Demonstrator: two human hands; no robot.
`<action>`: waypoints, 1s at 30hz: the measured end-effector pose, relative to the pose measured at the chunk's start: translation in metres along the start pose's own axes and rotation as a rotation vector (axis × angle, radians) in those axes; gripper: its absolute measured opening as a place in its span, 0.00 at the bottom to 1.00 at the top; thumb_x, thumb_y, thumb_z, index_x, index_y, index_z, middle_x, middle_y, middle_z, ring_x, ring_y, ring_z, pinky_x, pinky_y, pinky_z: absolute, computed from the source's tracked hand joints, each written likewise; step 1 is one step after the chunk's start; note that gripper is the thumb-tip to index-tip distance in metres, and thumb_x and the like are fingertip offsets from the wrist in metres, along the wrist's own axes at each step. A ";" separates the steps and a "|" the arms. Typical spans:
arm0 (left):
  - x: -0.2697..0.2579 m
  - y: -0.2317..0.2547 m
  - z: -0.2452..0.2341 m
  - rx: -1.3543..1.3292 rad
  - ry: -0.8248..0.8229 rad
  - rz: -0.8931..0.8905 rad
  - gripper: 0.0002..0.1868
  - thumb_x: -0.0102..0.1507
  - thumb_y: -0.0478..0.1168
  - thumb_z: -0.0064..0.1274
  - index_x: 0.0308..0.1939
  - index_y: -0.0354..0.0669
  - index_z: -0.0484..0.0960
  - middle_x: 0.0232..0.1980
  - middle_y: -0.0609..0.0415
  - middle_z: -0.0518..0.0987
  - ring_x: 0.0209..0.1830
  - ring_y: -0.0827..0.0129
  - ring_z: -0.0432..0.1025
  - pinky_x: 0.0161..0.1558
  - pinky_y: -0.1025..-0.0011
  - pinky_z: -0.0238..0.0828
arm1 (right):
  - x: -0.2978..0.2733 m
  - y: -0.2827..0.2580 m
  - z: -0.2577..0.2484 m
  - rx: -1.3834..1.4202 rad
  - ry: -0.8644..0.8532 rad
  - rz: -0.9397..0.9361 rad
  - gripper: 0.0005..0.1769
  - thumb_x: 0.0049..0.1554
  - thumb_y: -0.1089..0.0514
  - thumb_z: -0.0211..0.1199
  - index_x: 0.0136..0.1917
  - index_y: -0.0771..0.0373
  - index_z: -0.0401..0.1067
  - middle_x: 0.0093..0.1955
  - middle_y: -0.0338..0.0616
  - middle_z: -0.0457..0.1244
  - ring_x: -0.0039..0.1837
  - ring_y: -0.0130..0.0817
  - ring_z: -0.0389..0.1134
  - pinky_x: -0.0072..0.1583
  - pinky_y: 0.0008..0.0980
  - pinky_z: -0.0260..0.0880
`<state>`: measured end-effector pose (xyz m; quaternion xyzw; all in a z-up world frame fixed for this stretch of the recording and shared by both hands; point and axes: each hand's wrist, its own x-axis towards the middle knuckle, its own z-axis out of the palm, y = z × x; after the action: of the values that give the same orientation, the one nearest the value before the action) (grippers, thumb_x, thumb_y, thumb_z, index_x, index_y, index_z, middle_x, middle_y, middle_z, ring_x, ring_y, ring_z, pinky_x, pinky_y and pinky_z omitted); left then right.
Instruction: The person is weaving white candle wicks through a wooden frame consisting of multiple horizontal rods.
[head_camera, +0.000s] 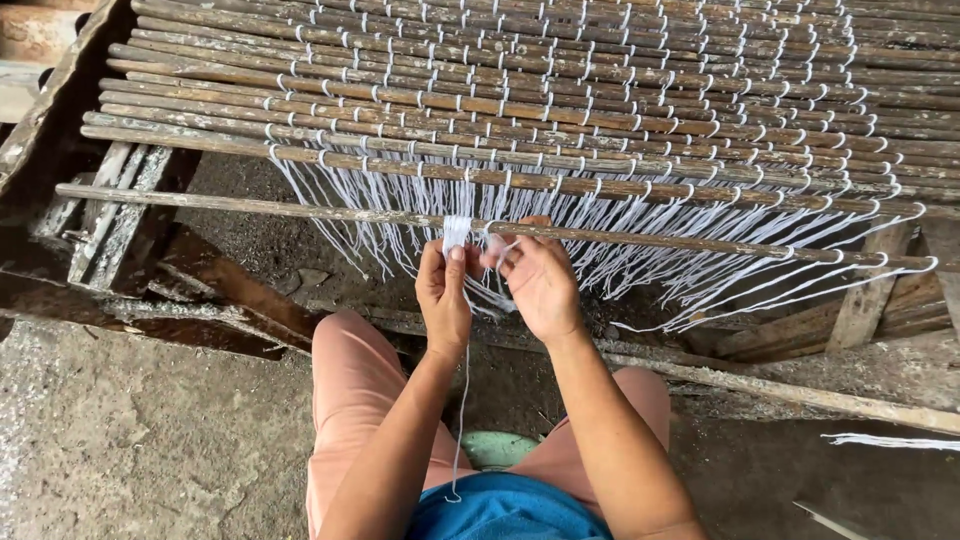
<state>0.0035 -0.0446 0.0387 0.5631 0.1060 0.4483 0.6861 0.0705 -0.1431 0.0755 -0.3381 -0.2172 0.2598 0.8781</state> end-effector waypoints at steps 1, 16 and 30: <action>0.000 -0.002 -0.002 0.000 -0.006 -0.003 0.11 0.74 0.43 0.44 0.42 0.41 0.77 0.29 0.50 0.78 0.26 0.71 0.66 0.34 0.71 0.66 | 0.001 -0.002 0.004 0.001 0.006 -0.004 0.11 0.63 0.54 0.56 0.58 0.53 0.62 0.48 0.44 0.68 0.51 0.33 0.70 0.56 0.35 0.72; -0.003 0.008 -0.008 -0.005 -0.057 -0.002 0.11 0.72 0.43 0.47 0.44 0.40 0.79 0.31 0.47 0.80 0.24 0.74 0.62 0.32 0.75 0.60 | 0.014 0.019 0.027 -0.644 0.173 -0.135 0.03 0.62 0.62 0.64 0.45 0.58 0.72 0.40 0.33 0.59 0.30 0.14 0.54 0.28 0.13 0.58; 0.003 0.014 -0.015 0.154 0.062 -0.038 0.07 0.68 0.36 0.56 0.45 0.39 0.88 0.39 0.47 0.85 0.40 0.70 0.75 0.51 0.65 0.73 | -0.003 -0.002 0.004 0.009 0.109 0.312 0.14 0.68 0.52 0.48 0.55 0.63 0.67 0.36 0.37 0.54 0.30 0.14 0.48 0.26 0.09 0.43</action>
<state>-0.0115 -0.0334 0.0469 0.5979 0.1718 0.4429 0.6456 0.0667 -0.1437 0.0789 -0.3773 -0.1130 0.3755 0.8389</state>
